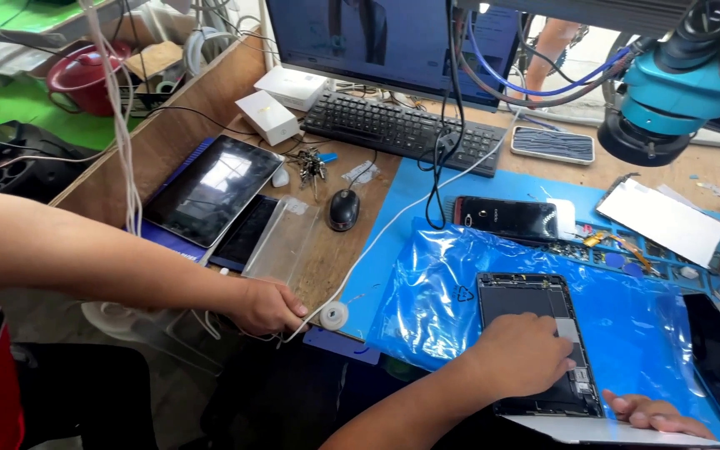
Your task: Testing and inspecting a tablet by connecting a charging cable and using a computer at a repair station.
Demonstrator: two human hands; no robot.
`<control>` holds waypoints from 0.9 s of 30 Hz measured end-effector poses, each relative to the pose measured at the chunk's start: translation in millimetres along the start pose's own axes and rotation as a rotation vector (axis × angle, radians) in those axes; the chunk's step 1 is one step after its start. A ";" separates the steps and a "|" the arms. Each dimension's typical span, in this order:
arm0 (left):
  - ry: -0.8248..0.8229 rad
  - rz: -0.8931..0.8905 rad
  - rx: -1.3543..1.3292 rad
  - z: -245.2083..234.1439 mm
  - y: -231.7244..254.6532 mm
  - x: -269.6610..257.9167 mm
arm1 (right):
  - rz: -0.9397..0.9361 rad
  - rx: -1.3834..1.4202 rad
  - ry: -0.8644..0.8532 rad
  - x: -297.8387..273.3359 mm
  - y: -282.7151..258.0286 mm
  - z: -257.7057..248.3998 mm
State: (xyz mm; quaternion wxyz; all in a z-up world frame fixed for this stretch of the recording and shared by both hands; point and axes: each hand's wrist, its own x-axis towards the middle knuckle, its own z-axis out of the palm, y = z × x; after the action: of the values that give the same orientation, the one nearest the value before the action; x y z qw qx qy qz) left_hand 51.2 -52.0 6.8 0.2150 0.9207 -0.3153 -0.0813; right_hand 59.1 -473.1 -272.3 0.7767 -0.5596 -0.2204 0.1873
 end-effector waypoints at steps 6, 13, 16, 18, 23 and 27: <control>0.137 -0.086 -0.604 -19.7 -18.3 -37.5 | -0.045 -0.197 0.566 49.2 -89.3 161.5; 0.234 -0.167 -1.359 5.1 -51.6 -79.1 | -0.072 -0.363 0.943 96.7 -132.1 249.9; 0.287 -0.205 -1.359 -8.6 -41.4 -91.8 | -0.149 -0.428 0.759 127.4 -150.1 245.4; 0.260 -0.329 -1.338 -20.0 -31.2 -97.8 | 0.232 -0.475 0.809 141.9 -222.9 340.6; 0.314 -0.376 -1.275 -22.1 -22.2 -102.3 | 0.387 -0.827 0.789 160.6 -206.6 312.9; 0.342 -0.458 -1.245 -23.8 -16.0 -105.8 | 0.495 -1.000 0.661 166.3 -198.3 291.5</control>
State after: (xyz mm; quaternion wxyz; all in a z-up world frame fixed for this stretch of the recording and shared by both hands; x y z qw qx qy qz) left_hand -16.6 32.7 22.5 0.7284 0.6691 0.0310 -0.1441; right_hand 45.5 -214.6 19.1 0.3831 -0.9161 0.1054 0.0533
